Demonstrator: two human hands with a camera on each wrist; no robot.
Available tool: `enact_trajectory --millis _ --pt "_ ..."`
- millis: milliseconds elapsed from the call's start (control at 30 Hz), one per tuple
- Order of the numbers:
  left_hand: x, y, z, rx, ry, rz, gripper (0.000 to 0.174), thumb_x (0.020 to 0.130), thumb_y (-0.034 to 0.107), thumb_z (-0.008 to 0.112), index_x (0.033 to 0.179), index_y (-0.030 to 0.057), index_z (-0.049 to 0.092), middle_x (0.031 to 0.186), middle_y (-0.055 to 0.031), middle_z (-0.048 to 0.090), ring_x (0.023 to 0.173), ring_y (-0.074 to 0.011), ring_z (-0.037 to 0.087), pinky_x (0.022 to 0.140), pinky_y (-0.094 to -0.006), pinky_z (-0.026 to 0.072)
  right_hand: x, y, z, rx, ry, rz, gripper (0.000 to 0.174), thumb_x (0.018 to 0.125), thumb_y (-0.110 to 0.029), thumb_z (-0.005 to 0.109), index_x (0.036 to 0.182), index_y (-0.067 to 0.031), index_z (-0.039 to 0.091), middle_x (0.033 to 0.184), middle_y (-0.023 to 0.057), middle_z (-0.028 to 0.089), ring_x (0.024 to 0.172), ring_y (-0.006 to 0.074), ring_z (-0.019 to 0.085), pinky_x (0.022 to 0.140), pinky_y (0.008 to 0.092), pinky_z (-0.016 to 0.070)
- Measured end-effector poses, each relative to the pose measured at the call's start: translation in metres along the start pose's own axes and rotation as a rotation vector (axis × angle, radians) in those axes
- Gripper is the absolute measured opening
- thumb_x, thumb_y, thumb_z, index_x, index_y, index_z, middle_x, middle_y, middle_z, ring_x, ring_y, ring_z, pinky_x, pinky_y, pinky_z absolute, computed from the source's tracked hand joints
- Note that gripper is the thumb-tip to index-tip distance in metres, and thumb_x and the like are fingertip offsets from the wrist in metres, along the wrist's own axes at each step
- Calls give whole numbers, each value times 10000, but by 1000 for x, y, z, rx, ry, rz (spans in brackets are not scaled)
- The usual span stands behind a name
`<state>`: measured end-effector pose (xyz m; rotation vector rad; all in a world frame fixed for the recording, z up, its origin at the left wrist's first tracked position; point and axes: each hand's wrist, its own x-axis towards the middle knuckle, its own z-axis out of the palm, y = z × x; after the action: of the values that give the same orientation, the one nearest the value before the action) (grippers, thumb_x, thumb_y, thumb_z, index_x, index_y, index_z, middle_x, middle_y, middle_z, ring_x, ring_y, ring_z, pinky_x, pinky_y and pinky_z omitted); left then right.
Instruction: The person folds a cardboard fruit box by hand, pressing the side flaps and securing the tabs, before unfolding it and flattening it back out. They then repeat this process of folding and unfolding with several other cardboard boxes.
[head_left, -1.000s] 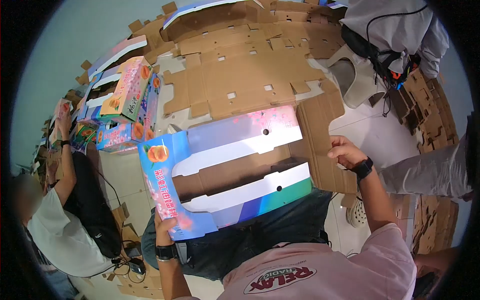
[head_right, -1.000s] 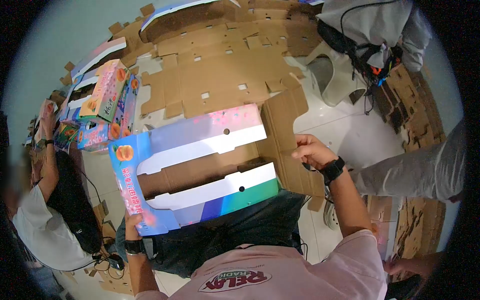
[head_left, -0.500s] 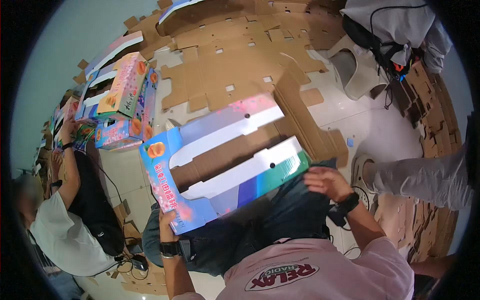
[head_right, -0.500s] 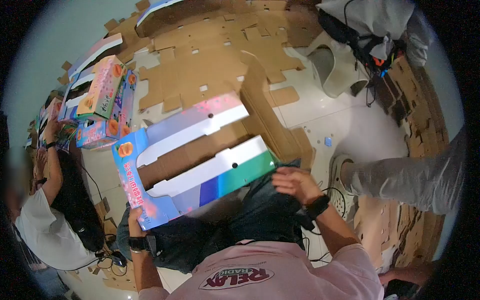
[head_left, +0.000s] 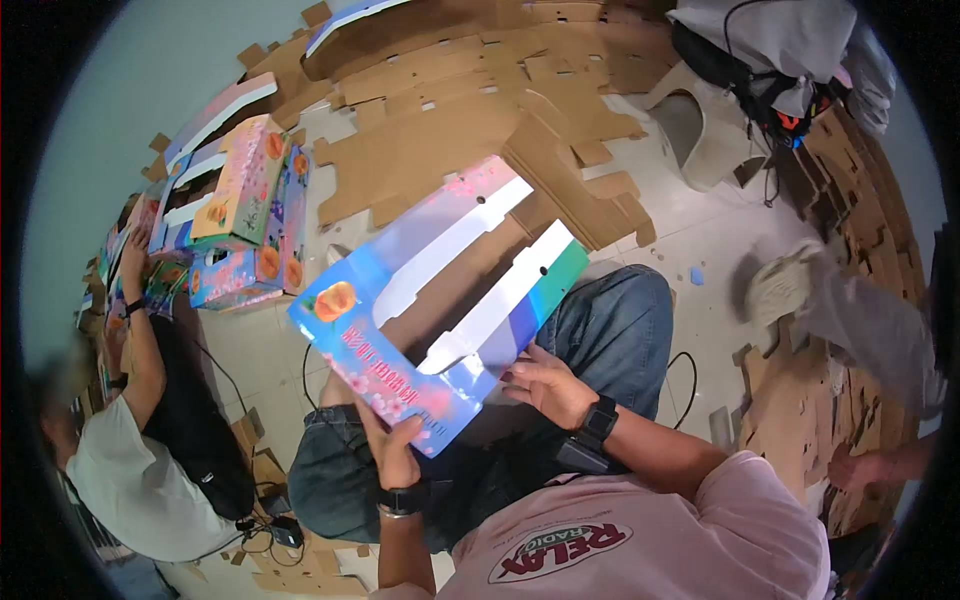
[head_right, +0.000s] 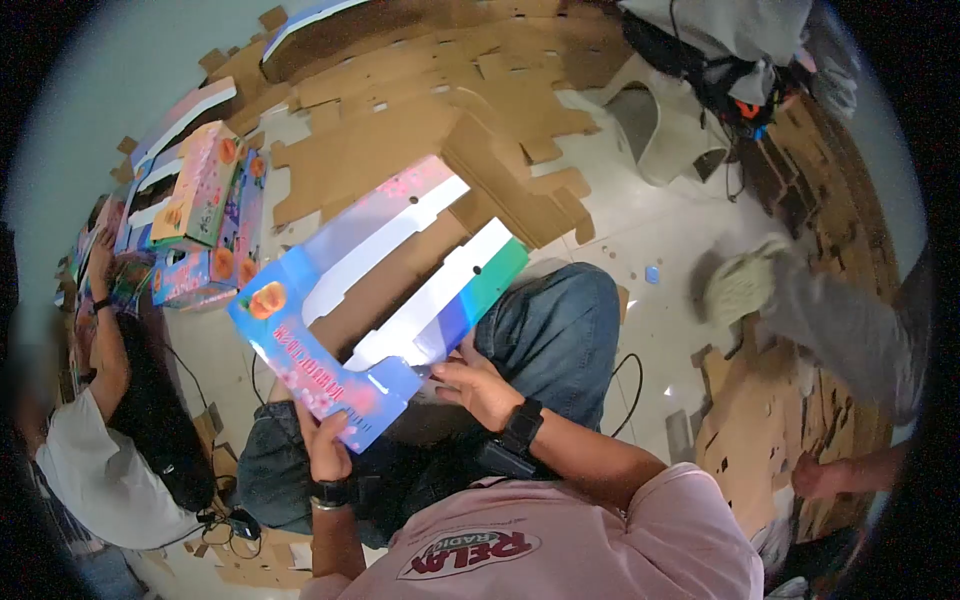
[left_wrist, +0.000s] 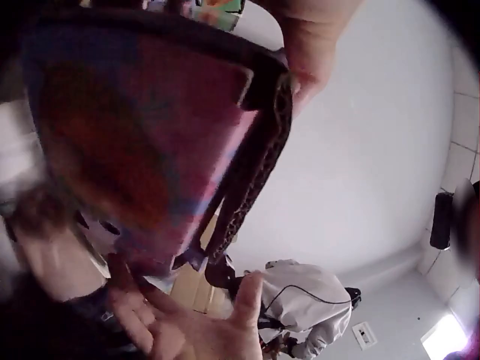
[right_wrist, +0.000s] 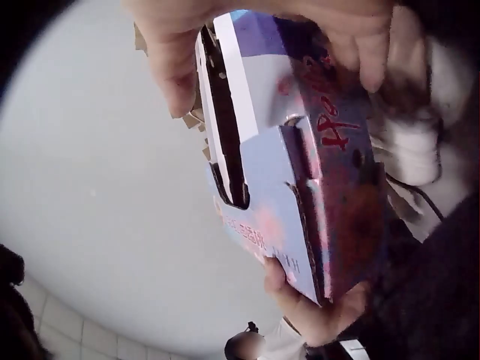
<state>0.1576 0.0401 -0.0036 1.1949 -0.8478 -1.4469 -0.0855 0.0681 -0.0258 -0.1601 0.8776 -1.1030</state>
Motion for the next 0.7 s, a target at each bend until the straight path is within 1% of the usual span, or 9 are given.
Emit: enact_trajectory --millis 33,67,133,233,333,433,600,667,700 --pt "3 -2 4 13 -16 20 900 717 1 619 1511 45 199 1254 -114 525 1126 -228 530 965 -353 442 5 2 -1 -3 -15 13 614 874 -263 672 1393 -115 378 1274 38 548 1129 204 545 986 388 398" --pt "5 -2 7 15 -5 -42 1026 631 -10 689 1519 51 178 1337 -111 458 1200 -246 472 1037 -369 374 10 5 -3 38 10 48 657 862 -275 682 1411 -141 346 1267 33 542 1155 203 520 1000 409 369" --pt "6 -13 6 -14 1 -65 1036 633 17 711 1519 53 175 1346 -112 448 1222 -245 450 1051 -376 358 18 15 -5 76 20 93 702 850 -287 692 1429 -167 313 1261 27 536 1180 201 496 1013 429 339" --pt "-4 -15 12 -20 25 -96 1067 642 55 733 1523 56 132 1365 -119 416 1244 -255 423 1064 -390 341 18 24 5 154 21 162 617 829 -228 720 1358 -132 417 1195 23 597 1104 206 547 972 424 376" --pt "-10 -16 15 -6 16 -104 1086 650 63 738 1523 57 93 1376 -122 389 1255 -264 409 1071 -401 335 32 36 0 236 -6 124 528 823 -203 723 1286 -99 490 1175 18 612 1126 197 537 989 409 374" --pt "-12 -17 17 22 9 -72 1089 663 72 736 1523 60 68 1375 -125 383 1257 -261 405 1074 -403 333 36 41 0 239 47 87 486 818 -180 712 1247 -69 512 1128 41 631 1080 215 578 948 393 431" --pt "-23 -19 22 -45 -46 -161 1103 706 115 736 1524 73 -3 1384 -138 365 1277 -260 397 1083 -406 326 29 28 5 187 135 40 498 792 -151 703 1240 -56 507 1077 71 641 984 224 628 845 375 503" --pt "-27 -25 15 -46 -98 -125 1115 730 121 728 1531 91 -47 1401 -135 365 1290 -270 402 1078 -414 338 30 15 -3 134 125 29 503 764 -138 707 1219 -43 514 1046 68 647 934 219 643 792 350 524" --pt "-28 -26 10 -47 -111 -149 1088 760 121 706 1537 138 -56 1419 -136 367 1281 -277 429 1053 -422 379 31 6 1 111 145 -34 496 751 -170 710 1192 -35 527 1021 67 652 891 217 654 768 337 541"
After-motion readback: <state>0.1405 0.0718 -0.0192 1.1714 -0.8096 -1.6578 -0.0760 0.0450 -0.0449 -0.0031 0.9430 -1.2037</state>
